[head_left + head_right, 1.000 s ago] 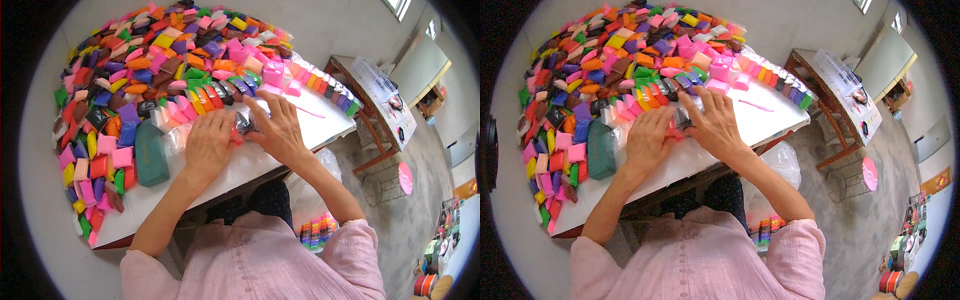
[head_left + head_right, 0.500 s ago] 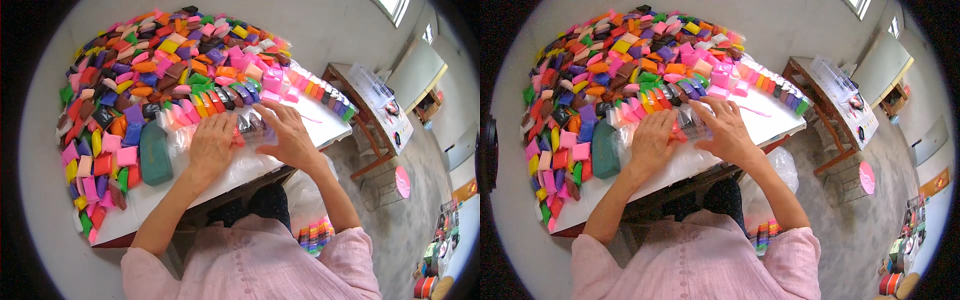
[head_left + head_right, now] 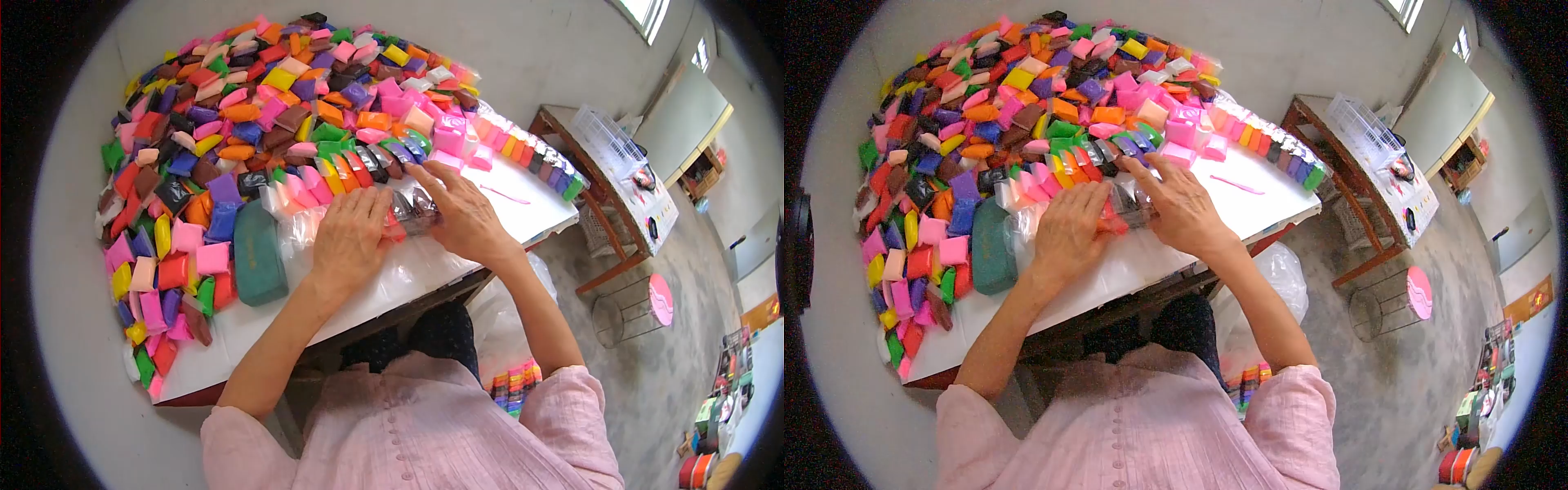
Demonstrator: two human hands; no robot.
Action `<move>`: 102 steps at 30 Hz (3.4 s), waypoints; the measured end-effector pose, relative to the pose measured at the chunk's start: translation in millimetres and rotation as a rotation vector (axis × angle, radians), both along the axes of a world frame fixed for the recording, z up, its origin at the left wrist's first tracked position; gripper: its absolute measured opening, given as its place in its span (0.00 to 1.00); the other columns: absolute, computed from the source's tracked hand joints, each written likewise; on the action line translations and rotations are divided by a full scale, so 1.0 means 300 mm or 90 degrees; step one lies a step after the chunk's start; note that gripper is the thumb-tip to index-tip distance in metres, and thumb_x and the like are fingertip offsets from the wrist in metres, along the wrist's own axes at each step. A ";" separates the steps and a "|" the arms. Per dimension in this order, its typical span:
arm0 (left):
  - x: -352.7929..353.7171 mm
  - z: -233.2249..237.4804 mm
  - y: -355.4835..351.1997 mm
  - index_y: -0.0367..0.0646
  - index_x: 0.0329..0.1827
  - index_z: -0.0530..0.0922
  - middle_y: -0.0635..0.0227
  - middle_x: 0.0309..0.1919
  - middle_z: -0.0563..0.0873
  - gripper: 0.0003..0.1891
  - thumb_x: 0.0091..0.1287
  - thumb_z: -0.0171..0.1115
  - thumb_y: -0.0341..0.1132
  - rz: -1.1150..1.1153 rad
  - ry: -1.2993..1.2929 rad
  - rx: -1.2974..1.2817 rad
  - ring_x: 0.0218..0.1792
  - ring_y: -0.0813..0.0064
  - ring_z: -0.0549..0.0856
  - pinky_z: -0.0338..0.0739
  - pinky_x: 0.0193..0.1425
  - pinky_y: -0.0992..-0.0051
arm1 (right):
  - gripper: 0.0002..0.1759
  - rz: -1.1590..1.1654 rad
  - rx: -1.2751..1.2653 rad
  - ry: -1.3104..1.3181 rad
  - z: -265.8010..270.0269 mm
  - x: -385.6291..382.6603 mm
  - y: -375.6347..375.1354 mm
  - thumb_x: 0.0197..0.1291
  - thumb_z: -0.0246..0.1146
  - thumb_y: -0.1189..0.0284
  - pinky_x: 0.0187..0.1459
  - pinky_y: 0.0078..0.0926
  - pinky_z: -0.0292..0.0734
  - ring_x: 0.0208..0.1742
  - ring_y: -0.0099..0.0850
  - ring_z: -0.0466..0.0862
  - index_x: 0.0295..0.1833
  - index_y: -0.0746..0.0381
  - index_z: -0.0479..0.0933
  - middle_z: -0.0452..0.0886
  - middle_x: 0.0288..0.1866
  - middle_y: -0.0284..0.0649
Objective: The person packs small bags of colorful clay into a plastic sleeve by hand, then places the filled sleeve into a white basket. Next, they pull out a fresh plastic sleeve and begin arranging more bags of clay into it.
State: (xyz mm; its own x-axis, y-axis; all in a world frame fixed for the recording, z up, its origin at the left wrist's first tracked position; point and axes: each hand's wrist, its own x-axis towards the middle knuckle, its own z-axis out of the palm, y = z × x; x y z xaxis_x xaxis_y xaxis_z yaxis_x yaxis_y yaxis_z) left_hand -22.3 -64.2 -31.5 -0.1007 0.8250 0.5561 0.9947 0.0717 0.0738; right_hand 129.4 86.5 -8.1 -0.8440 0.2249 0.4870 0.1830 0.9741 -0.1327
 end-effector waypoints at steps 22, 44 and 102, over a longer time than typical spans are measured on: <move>0.079 -0.028 -0.385 0.39 0.59 0.71 0.53 0.62 0.74 0.27 0.56 0.71 0.26 0.174 -0.187 0.327 0.63 0.55 0.74 0.66 0.69 0.62 | 0.39 0.217 0.056 0.173 0.034 -0.091 -0.152 0.47 0.74 0.74 0.60 0.43 0.70 0.57 0.42 0.79 0.67 0.56 0.70 0.77 0.59 0.44; -0.128 0.047 -0.287 0.42 0.81 0.48 0.48 0.61 0.80 0.56 0.52 0.77 0.34 0.071 -0.457 0.048 0.63 0.54 0.80 0.70 0.69 0.61 | 0.13 0.285 0.123 0.253 0.057 -0.242 -0.186 0.52 0.70 0.71 0.42 0.34 0.74 0.41 0.35 0.80 0.45 0.57 0.81 0.81 0.37 0.34; -0.137 0.073 -0.251 0.42 0.47 0.83 0.63 0.36 0.87 0.33 0.43 0.80 0.56 0.231 -0.381 -0.052 0.42 0.64 0.82 0.66 0.60 0.67 | 0.10 0.336 -0.017 0.271 0.035 -0.219 -0.251 0.49 0.69 0.79 0.37 0.34 0.78 0.38 0.36 0.82 0.40 0.60 0.82 0.83 0.38 0.36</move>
